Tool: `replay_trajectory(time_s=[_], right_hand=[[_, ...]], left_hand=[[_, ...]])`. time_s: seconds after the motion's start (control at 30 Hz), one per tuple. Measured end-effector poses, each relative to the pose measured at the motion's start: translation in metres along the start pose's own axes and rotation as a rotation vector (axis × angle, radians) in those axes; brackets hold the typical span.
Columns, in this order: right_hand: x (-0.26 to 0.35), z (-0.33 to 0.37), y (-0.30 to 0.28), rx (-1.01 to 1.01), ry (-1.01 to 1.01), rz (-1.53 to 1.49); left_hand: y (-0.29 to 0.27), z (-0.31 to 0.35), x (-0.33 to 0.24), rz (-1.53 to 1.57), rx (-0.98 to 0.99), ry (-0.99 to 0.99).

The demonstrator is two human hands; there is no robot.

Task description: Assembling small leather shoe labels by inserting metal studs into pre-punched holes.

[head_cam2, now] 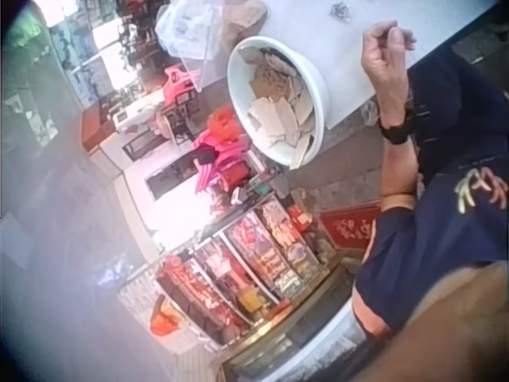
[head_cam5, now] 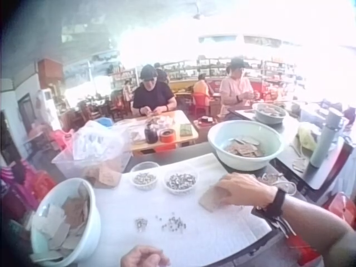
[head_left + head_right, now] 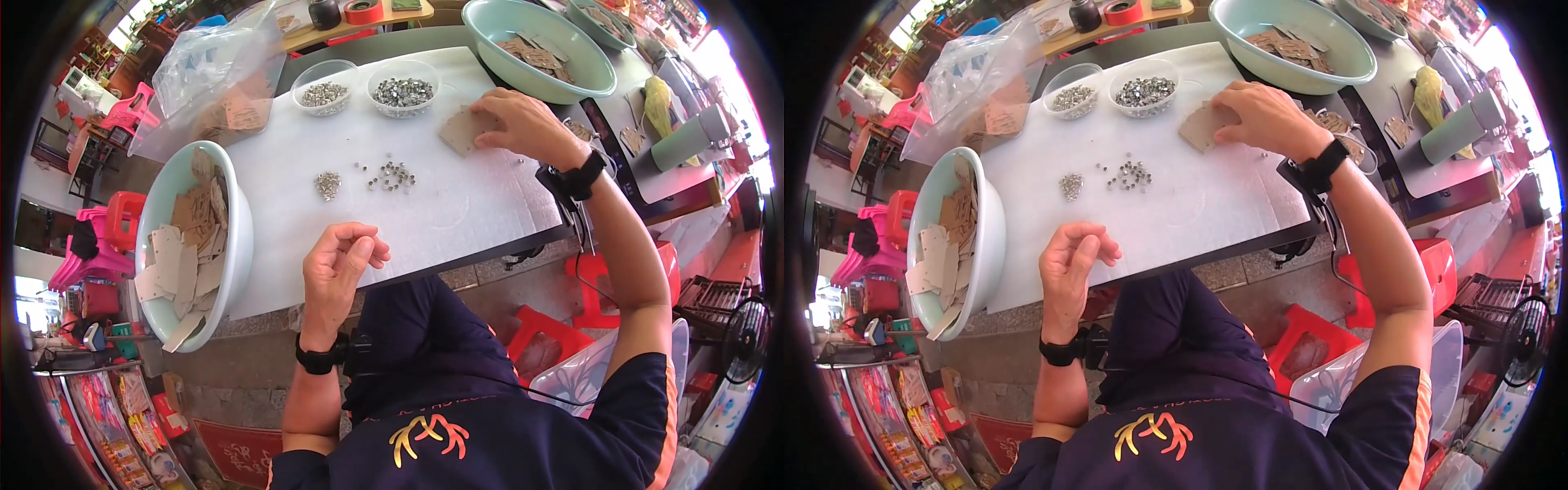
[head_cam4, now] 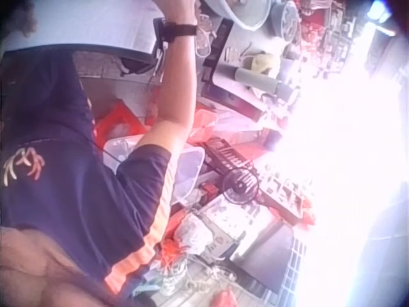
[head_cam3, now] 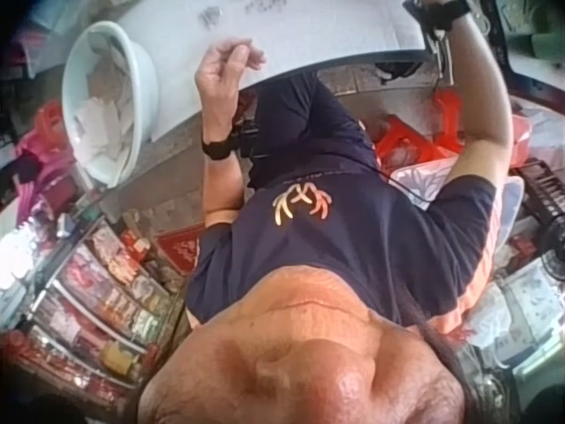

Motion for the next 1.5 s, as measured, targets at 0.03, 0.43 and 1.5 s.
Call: replay_trajectory(time_s=[0.03, 0.43, 1.5], right_hand=[[0.0, 0.0, -0.002, -0.003, -0.006, -0.004], [0.01, 0.027, -0.002, -0.381, 0.225, -0.171], [0.264, -0.124, -0.026, 0.125, -0.457, -0.51]], left_hand=[[0.001, -0.001, 0.0, 0.003, 0.002, 0.0], [0.013, 0.003, -0.003, -0.127, -0.002, 0.011], [-0.122, 0.109, -0.086, -1.276, -0.853, 0.448]])
Point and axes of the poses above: each hand's wrist, its own z-axis away from the middle knuckle, its own y-axis out of the palm, x = y × z, the point moved 3 cm from there along -z, towards the middle knuckle, and after that the axes turned 5 degrees about -x, right-handed, at the moved point
